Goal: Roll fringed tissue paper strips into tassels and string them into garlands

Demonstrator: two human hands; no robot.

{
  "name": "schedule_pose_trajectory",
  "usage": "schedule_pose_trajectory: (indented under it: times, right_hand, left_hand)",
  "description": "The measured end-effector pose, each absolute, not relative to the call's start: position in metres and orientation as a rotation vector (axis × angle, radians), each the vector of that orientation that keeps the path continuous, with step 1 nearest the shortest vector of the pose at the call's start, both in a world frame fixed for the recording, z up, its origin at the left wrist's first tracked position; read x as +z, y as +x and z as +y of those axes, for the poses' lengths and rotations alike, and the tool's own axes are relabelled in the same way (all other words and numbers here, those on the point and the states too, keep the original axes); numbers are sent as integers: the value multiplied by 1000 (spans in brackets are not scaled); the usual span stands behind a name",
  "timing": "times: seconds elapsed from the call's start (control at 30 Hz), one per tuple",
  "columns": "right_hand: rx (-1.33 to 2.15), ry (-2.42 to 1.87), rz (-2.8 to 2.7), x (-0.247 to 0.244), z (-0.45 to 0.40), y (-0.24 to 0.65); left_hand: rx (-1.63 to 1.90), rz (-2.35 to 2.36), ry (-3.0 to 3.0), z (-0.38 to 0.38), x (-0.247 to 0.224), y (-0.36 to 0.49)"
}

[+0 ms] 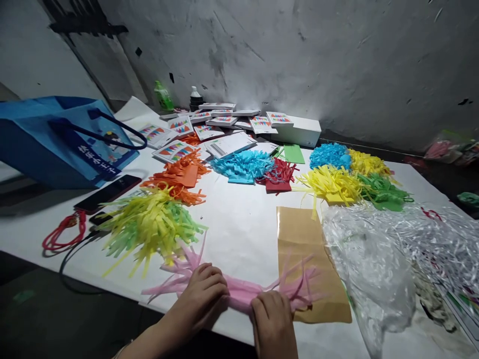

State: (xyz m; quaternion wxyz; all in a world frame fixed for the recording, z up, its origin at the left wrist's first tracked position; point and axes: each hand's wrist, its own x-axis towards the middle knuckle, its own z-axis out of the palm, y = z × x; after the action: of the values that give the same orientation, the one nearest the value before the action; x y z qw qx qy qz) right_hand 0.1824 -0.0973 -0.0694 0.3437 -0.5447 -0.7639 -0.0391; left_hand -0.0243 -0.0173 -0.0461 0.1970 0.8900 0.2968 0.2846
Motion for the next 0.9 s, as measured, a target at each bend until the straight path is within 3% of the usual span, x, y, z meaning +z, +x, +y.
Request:
schedule_pose_trajectory:
  times: [0.23, 0.33, 0.57, 0.7, 0.9]
  right_hand:
    - [-255, -1898, -1864, -65, -81, 171]
    - [-342, -1914, -1743, -59, -75, 161]
    - [-174, -1491, -1895, -63, -83, 167]
    - [-94, -1481, -1814, -59, -84, 168]
    - [-275, -1385, -1916, -57, -84, 157]
  left_hand:
    - [535, 1320, 2555, -8, -35, -7]
    - [439, 1390, 2551, -3, -34, -1]
    - [870, 1009, 2627, -1, -48, -9]
    - [877, 793, 2719, -2, -52, -17]
    - [897, 704, 2816, -9, -52, -15]
